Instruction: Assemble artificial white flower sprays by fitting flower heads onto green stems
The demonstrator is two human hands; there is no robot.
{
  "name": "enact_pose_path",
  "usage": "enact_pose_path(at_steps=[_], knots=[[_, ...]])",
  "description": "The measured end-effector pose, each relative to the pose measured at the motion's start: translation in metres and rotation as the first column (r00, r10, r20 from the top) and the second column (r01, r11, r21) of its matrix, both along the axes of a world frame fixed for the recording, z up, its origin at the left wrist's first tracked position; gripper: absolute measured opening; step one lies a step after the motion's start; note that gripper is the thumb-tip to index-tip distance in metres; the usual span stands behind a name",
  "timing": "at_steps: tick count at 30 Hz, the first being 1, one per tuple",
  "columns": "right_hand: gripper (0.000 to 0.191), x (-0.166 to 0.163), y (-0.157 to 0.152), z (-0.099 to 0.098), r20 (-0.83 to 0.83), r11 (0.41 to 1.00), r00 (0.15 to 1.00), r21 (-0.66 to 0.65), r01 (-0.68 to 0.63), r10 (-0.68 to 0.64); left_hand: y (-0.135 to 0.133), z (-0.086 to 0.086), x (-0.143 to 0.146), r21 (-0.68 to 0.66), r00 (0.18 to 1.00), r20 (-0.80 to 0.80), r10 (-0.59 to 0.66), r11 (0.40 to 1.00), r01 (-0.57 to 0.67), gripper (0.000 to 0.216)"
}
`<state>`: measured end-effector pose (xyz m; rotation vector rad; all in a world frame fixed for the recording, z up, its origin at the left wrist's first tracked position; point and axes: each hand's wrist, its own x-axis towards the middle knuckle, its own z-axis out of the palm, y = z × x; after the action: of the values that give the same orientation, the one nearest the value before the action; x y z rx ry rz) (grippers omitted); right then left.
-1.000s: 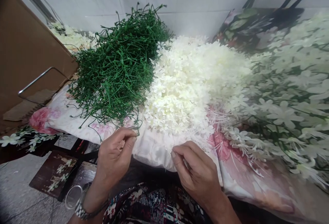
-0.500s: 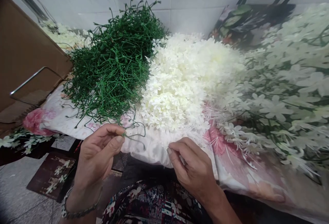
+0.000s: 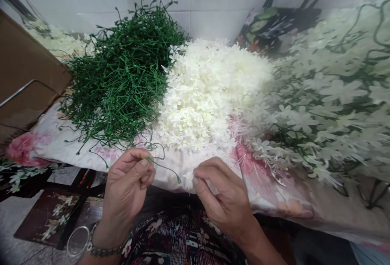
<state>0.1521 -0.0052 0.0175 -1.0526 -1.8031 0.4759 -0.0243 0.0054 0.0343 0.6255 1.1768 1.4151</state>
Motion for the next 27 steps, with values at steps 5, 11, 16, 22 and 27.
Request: enact_pose_path(at_steps=[5, 11, 16, 22, 27], knots=[[0.01, 0.0, -0.004, 0.002, -0.178, 0.975, 0.982, -0.195, -0.105, 0.069, 0.002, -0.002, 0.016, 0.027, 0.999, 0.045, 0.002, 1.0, -0.004, 0.019], [0.011, 0.0, -0.004, 0.002, -0.402, 0.918, 0.912, -0.325, -0.229, 0.085, 0.001, -0.005, 0.026, 0.058, 0.997, 0.07, 0.028, 0.998, -0.032, 0.018], [0.011, 0.003, -0.003, -0.004, -0.457, 0.894, 0.887, -0.371, -0.252, 0.06, -0.001, -0.011, 0.027, 0.053, 0.999, 0.047, -0.025, 0.998, 0.022, 0.015], [0.01, 0.008, 0.0, -0.008, -0.376, 0.926, 0.925, -0.326, -0.193, 0.06, -0.004, -0.019, 0.011, 0.201, 0.906, -0.421, -0.04, 0.97, 0.137, 0.011], [0.01, 0.01, 0.004, -0.006, -0.279, 0.946, 0.956, -0.274, -0.172, 0.093, -0.003, -0.008, 0.01, 0.502, 0.425, -0.844, 0.328, 0.76, 0.411, 0.03]])
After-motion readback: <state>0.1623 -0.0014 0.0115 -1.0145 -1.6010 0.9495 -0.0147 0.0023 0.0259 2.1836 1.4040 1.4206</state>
